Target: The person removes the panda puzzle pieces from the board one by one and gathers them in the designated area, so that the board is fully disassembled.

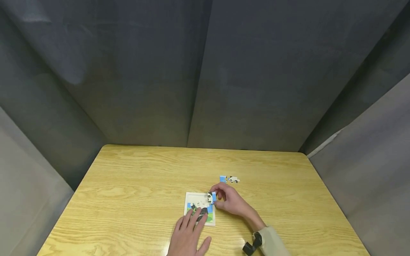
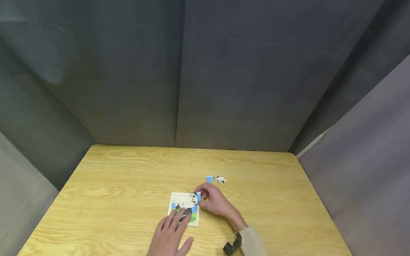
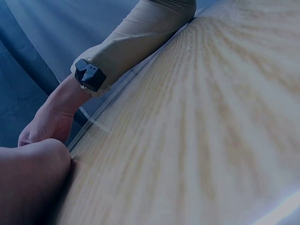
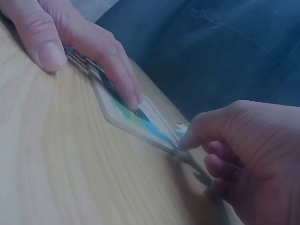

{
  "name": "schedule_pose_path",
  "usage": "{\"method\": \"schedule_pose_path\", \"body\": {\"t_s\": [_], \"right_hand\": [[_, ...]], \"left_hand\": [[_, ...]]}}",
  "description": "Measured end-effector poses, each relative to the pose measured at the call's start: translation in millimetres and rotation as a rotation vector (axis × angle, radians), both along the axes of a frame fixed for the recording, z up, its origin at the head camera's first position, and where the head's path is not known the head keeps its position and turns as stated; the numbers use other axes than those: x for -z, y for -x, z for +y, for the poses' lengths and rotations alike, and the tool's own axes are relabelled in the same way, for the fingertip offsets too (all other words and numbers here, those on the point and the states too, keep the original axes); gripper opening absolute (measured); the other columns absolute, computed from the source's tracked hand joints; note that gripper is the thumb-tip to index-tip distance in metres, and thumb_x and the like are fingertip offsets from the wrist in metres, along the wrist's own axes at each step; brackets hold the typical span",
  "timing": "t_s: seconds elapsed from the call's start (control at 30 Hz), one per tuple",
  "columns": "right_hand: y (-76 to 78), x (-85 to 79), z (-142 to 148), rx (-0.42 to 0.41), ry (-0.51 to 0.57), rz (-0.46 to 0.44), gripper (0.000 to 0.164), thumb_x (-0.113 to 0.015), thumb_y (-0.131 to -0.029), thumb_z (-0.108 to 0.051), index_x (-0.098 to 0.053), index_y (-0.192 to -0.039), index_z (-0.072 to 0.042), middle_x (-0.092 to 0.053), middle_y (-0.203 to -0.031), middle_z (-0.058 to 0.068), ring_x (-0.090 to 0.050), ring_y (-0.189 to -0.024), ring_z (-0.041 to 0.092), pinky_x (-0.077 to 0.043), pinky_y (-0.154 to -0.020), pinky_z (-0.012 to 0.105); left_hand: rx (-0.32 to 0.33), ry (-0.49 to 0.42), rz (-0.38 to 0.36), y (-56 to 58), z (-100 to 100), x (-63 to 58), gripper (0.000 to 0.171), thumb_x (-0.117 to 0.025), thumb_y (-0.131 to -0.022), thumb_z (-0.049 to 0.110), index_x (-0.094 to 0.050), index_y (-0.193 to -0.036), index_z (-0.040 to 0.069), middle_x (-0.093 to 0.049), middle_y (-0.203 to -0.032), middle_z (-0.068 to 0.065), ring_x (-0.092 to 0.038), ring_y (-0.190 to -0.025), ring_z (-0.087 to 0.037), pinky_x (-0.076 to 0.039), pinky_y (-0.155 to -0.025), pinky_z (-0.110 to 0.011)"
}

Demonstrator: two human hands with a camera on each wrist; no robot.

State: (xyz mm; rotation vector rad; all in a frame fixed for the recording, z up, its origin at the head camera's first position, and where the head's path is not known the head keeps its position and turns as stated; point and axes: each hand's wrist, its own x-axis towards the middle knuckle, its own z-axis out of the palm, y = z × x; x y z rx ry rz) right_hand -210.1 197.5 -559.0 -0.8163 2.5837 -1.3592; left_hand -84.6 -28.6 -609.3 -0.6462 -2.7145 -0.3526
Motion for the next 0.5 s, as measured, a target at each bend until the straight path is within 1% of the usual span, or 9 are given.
{"method": "schedule_pose_path", "body": {"t_s": [0.17,0.23,0.33,0.4,0.47,0.5], "right_hand": [[1.7,1.4,11.9,0.017,0.043,-0.009,0.042,-0.077,-0.083,0.005,-0.068,-0.12,-0.014,-0.062,-0.097,0.011,-0.055,-0.078,0.034,-0.043,-0.061,0.02],[-1.0,-6.7,14.2,0.027,0.065,-0.011,0.041,-0.076,-0.083,0.01,-0.068,-0.119,-0.008,-0.061,-0.096,0.018,-0.053,-0.077,0.04,-0.041,-0.06,0.021],[0.0,-8.8,21.4,0.058,0.083,0.011,0.041,-0.075,-0.08,0.015,-0.068,-0.117,-0.002,-0.061,-0.094,0.024,-0.052,-0.076,0.045,-0.039,-0.059,0.022],[1.1,-10.3,28.0,0.078,0.096,0.012,0.041,-0.075,-0.08,0.016,-0.068,-0.117,0.0,-0.06,-0.094,0.025,-0.05,-0.077,0.048,-0.038,-0.06,0.023],[6.3,-4.2,38.2,0.091,0.111,0.012,0.042,-0.077,-0.079,0.014,-0.069,-0.117,-0.003,-0.061,-0.097,0.02,-0.051,-0.078,0.045,-0.039,-0.061,0.023],[7.9,-4.2,42.7,0.097,0.121,0.007,0.042,-0.077,-0.079,0.013,-0.069,-0.117,-0.004,-0.062,-0.098,0.018,-0.051,-0.079,0.044,-0.04,-0.062,0.023]], "left_hand": [[0.008,-0.016,0.011,0.3,-0.4,0.0,0.06,-0.044,-0.105,0.061,-0.05,-0.155,0.028,-0.045,-0.162,0.0,-0.047,-0.143,-0.028,-0.048,-0.105,-0.05],[0.007,-0.018,0.012,0.1,-0.3,-0.4,0.06,-0.044,-0.105,0.061,-0.05,-0.155,0.028,-0.045,-0.162,0.0,-0.047,-0.142,-0.028,-0.048,-0.105,-0.05],[0.005,-0.018,0.021,0.0,0.0,-0.5,0.06,-0.045,-0.105,0.061,-0.051,-0.154,0.028,-0.046,-0.161,0.0,-0.048,-0.142,-0.028,-0.048,-0.104,-0.05],[0.007,-0.021,0.035,0.1,0.2,0.1,0.06,-0.047,-0.104,0.061,-0.051,-0.154,0.027,-0.047,-0.161,-0.001,-0.048,-0.141,-0.028,-0.049,-0.104,-0.05],[0.011,-0.027,0.052,0.3,0.4,1.1,0.06,-0.048,-0.104,0.06,-0.052,-0.153,0.026,-0.047,-0.16,-0.001,-0.049,-0.141,-0.029,-0.049,-0.103,-0.05],[0.013,-0.031,0.06,0.3,0.5,1.5,0.06,-0.049,-0.103,0.06,-0.053,-0.153,0.026,-0.048,-0.159,-0.002,-0.049,-0.141,-0.029,-0.049,-0.103,-0.05]]}}
